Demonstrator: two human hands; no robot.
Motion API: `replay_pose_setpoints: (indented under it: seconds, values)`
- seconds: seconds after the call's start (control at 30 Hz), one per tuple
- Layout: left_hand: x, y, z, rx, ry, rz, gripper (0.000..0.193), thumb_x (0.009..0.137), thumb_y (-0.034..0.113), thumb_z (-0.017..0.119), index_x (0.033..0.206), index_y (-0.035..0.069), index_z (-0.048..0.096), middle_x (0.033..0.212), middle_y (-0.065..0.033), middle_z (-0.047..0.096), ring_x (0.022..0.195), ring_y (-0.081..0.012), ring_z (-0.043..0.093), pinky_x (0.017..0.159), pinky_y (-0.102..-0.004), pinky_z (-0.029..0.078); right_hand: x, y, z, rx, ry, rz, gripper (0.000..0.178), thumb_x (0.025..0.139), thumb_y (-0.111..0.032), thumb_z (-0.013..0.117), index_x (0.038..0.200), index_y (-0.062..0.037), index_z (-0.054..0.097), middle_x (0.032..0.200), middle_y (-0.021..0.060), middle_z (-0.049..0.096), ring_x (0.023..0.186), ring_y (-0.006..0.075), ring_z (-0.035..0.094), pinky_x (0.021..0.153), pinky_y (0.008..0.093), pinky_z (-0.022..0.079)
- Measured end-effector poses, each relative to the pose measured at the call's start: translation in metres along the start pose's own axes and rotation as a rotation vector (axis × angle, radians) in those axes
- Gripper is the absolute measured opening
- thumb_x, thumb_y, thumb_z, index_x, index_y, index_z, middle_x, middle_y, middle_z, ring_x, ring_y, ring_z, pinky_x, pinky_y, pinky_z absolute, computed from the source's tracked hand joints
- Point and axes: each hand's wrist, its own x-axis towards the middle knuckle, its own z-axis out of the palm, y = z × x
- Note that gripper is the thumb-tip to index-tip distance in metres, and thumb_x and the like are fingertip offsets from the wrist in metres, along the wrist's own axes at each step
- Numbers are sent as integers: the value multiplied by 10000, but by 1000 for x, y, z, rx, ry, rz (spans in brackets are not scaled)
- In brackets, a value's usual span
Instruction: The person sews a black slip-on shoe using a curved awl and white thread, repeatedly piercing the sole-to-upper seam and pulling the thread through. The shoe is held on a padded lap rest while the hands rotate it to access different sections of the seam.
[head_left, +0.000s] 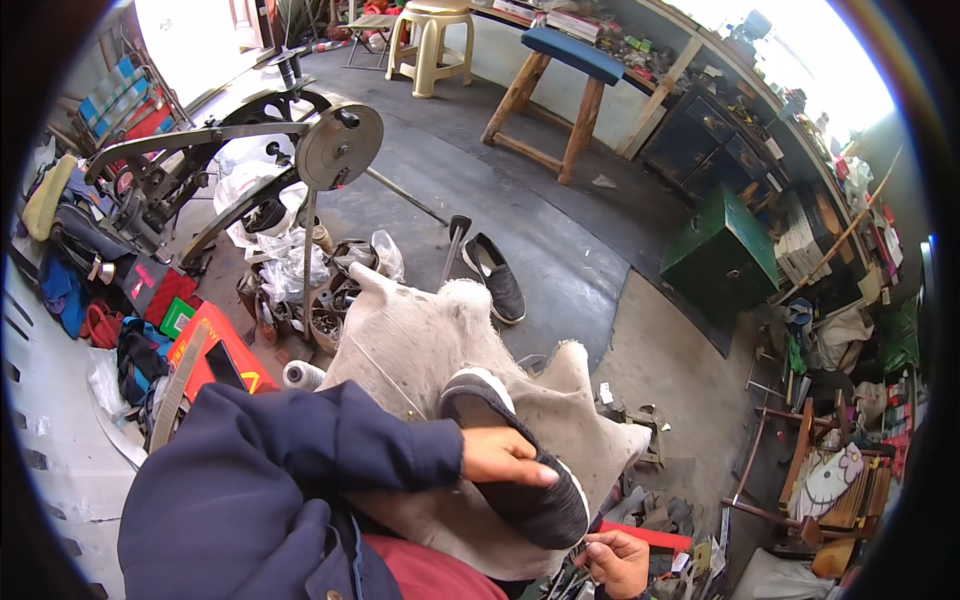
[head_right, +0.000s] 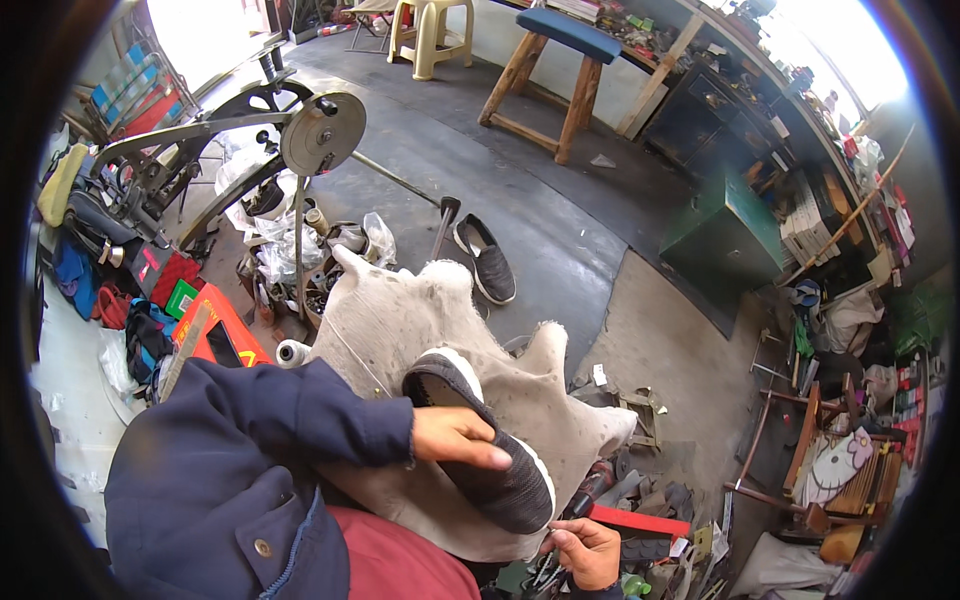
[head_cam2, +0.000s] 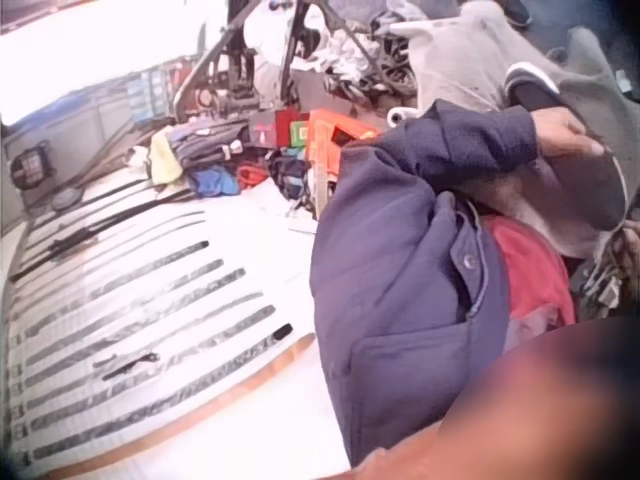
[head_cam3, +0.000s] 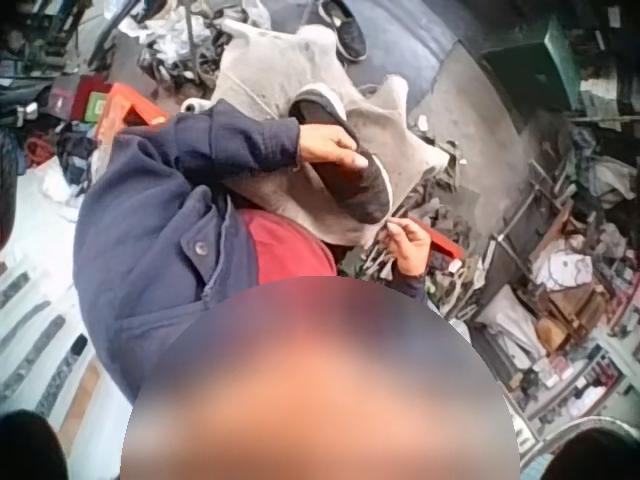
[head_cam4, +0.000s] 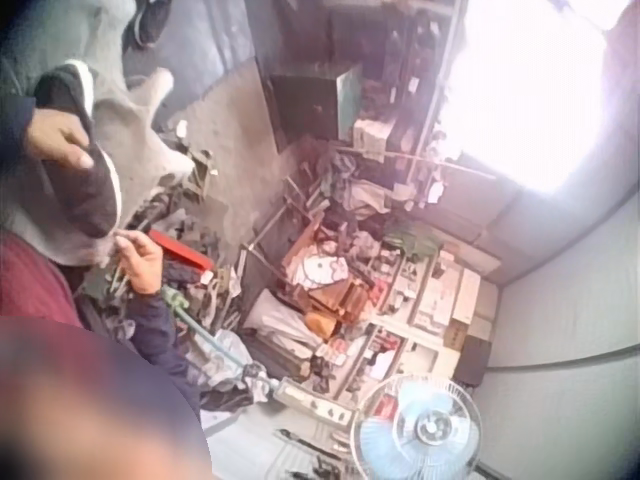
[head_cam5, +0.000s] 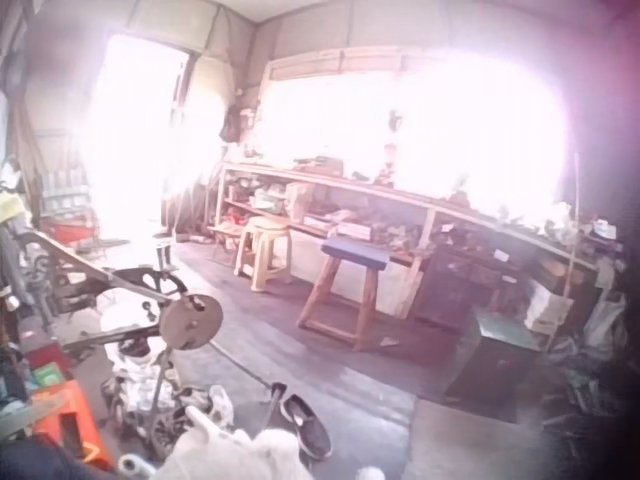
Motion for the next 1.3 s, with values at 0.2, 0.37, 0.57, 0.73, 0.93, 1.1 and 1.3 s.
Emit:
replay_pose_setpoints:
  seconds: [0.2, 0.37, 0.57, 0.73, 0.93, 1.1, 1.3]
  values:
    - [-43, -9, -7, 403, 341, 307, 212, 952, 151, 609, 1102, 18, 676, 892, -96, 714, 799, -243, 685, 760, -364, 547, 1, 10, -15, 92, -36, -57, 180, 942, -87, 715, 1063, 46, 718, 787, 178, 736, 473, 41, 456, 460, 189, 357]
    - [-52, 0, 0, 1001, 489, 509, 61, 810, 137, 685, 849, 94, 667, 811, -74, 618, 794, -300, 646, 692, -408, 534, 2, 8, -13, 79, -24, -89, 166, 939, -83, 714, 1045, 46, 717, 765, 170, 730, 470, 38, 456, 454, 190, 350]
    - [-90, 17, 3, 721, 809, 450, 151, 839, 177, 785, 811, 84, 671, 882, -64, 644, 681, -242, 669, 601, -353, 528, -3, 9, -11, 45, 15, -71, 181, 940, -92, 720, 1065, 38, 715, 758, 142, 723, 478, 30, 444, 455, 188, 328]
    - [-84, 25, 9, -639, 245, 341, 177, 1034, 161, 603, 922, 31, 559, 1083, -178, 724, 800, -199, 713, 768, -348, 583, -1, 8, -12, 67, -17, -70, 192, 943, -101, 720, 1084, 29, 713, 761, 128, 719, 476, 20, 427, 454, 187, 314]
    - [-54, 8, 0, -259, 298, 163, 195, 1034, 194, 598, 1007, 5, 634, 873, -16, 667, 812, -94, 599, 753, -265, 483, 1, 6, -10, 90, -19, -48, 152, 943, -63, 697, 1063, 29, 712, 769, 136, 721, 470, 26, 440, 445, 186, 323]
    - [-22, 6, -3, -57, -112, 15, 598, 998, 488, 622, 1267, -45, 630, 1202, -85, 678, 1129, -147, 580, 1006, -308, 440, 4, 2, -10, 85, -61, -39, 168, 947, -83, 713, 1084, 14, 722, 773, 91, 728, 502, 9, 441, 459, 176, 313]
    - [-1, 35, 9, -463, -238, -314, 720, 932, 595, 652, 1345, 6, 624, 1335, -80, 641, 1211, -165, 574, 1024, -276, 432, 6, -11, -8, -71, -60, -37, 145, 939, -83, 715, 1028, 32, 718, 769, 82, 718, 568, 52, 557, 518, 194, 388]
